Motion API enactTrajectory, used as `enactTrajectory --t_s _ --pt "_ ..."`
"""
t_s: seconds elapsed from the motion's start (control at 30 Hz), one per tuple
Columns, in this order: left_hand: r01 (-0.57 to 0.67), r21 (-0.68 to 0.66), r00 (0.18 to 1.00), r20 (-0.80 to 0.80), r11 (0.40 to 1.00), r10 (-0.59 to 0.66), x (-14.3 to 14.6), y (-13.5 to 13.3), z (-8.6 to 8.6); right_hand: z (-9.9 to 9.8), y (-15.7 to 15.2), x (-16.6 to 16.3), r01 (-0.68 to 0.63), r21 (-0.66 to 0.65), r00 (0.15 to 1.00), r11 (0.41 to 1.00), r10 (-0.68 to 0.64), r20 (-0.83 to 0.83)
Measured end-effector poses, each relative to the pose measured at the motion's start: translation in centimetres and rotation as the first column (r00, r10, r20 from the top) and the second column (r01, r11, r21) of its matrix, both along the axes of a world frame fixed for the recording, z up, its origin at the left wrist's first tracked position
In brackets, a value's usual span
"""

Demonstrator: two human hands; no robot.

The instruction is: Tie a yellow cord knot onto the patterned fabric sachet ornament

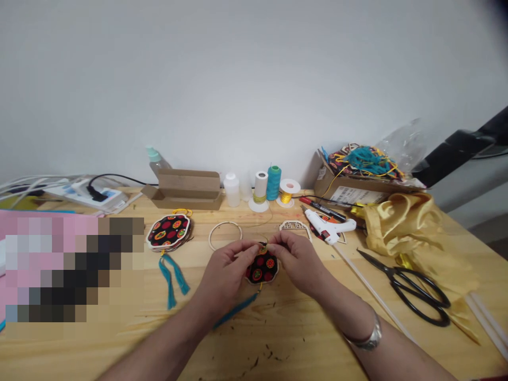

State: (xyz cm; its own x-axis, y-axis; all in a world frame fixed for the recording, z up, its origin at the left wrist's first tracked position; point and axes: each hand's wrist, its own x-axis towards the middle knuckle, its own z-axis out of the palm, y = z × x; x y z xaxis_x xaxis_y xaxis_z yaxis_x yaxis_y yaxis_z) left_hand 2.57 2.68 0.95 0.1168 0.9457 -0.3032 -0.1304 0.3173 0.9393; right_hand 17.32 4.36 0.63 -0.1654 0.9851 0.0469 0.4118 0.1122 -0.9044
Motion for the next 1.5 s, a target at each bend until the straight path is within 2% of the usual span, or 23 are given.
enactTrajectory --t_s 0.1,0.2,0.33,0.47,0.57,0.67,0.77,0.87,1.07,1.17,1.27,1.5 --pt "0.003 0.157 0.972 -0.234 0.988 0.035 -0.4 0.3 -0.1 0.1 0.1 0.3 0.017 0.062 0.996 0.998 -0.022 0.09" --pt "0.063 0.36 0.899 -0.425 0.931 0.104 -0.7 0.5 -0.4 0.1 0.0 0.4 0.028 0.133 0.979 0.991 -0.054 0.196" --pt "0.104 0.445 0.85 -0.504 0.89 0.153 -0.9 0.4 -0.6 -0.1 -0.2 0.2 0.032 0.207 0.947 0.978 -0.096 0.307" --pt "0.1 0.476 0.853 -0.494 0.874 0.171 -0.6 0.0 -0.5 -0.1 -0.3 0.1 0.049 0.196 0.95 0.979 -0.107 0.294" --pt "0.164 0.459 0.855 -0.508 0.873 0.106 -0.1 -0.4 -0.5 0.0 -0.2 0.1 0.085 0.118 0.982 0.989 -0.103 0.159" --pt "0.217 0.401 0.874 -0.486 0.89 0.006 0.5 -0.7 -0.7 0.1 -0.1 -0.1 0.074 -0.03 0.993 0.997 -0.077 -0.093" --pt "0.234 0.357 0.911 -0.405 0.904 -0.075 0.7 -0.8 -0.9 0.3 -0.2 -0.5 -0.033 -0.242 0.936 0.97 -0.055 -0.347" --pt "0.216 0.304 0.942 -0.315 0.928 -0.117 0.6 -0.8 -0.9 0.5 -0.4 -0.8 -0.12 -0.335 0.883 0.935 -0.054 -0.467" --pt "0.057 0.216 0.998 0.013 0.975 -0.062 0.4 -0.8 -0.5 0.6 -0.4 -0.8 -0.077 -0.291 0.918 0.954 -0.046 -0.394" --pt "0.073 0.156 0.99 0.106 0.985 -0.091 0.5 -0.8 -0.4 0.6 -0.5 -0.9 -0.071 -0.27 0.935 0.96 -0.03 -0.354" --pt "0.08 0.118 0.988 0.124 0.99 -0.095 0.6 -0.8 -0.5 0.5 -0.6 -0.9 -0.078 -0.242 0.945 0.967 -0.006 -0.328" --pt "0.102 0.063 0.993 0.05 0.993 -0.106 0.3 -0.5 -0.3 0.1 -0.4 -0.6 -0.045 -0.184 0.968 0.982 -0.002 -0.25"
